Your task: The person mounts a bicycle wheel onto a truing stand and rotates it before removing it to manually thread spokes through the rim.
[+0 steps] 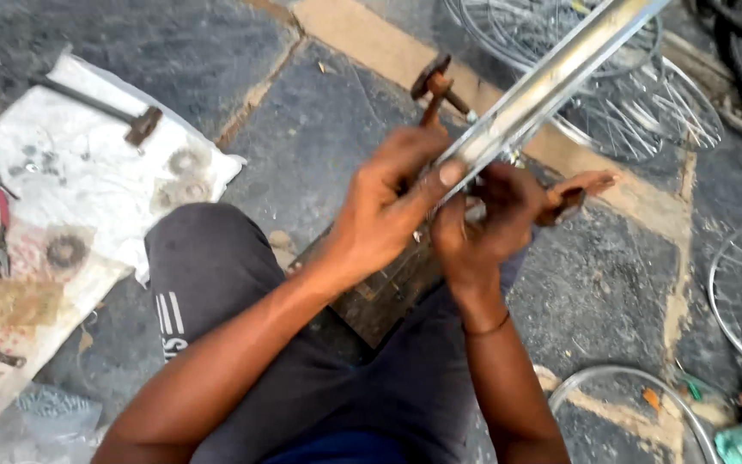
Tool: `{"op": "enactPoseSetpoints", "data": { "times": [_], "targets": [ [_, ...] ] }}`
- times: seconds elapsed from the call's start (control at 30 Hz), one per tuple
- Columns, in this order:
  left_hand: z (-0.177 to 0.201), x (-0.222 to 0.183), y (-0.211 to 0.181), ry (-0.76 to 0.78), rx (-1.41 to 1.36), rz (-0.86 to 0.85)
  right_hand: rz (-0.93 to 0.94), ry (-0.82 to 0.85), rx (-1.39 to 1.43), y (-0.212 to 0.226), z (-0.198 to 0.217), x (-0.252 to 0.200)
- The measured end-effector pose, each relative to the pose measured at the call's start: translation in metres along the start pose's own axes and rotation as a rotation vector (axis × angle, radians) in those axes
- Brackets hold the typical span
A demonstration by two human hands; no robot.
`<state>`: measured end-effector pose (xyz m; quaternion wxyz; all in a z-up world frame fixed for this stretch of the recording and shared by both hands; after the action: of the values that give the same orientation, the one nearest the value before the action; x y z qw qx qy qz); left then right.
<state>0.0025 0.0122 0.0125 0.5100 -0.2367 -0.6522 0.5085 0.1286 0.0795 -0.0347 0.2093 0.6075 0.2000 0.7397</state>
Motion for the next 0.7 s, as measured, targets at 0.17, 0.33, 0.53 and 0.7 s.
{"op": "enactPoseSetpoints", "data": {
  "times": [0.17, 0.33, 0.53, 0.7],
  "targets": [
    [-0.001, 0.004, 0.018, -0.025, 0.06, 0.193, 0.104, -0.006, -0.142, 0.013, -0.012, -0.001],
    [0.007, -0.003, 0.017, 0.06, -0.32, 0.073, 0.12, -0.033, -0.057, 0.001, -0.013, -0.018],
    [0.004, -0.004, 0.011, 0.017, -0.292, 0.089, 0.051, -0.02, 0.192, -0.007, -0.012, -0.016],
    [0.0, -0.008, 0.008, -0.156, 0.106, 0.086, -0.012, -0.186, 0.235, -0.008, -0.007, -0.01]
  ]
}}
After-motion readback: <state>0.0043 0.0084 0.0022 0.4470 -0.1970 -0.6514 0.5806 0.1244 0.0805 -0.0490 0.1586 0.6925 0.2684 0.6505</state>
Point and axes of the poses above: each hand's wrist, its own x-axis towards the middle knuckle, its own z-axis out of the back of the hand, y = z × x, the point moved 1 cm from there along x, towards the middle knuckle, and after that the axes turned 11 degrees about x, right-handed, at the moved point
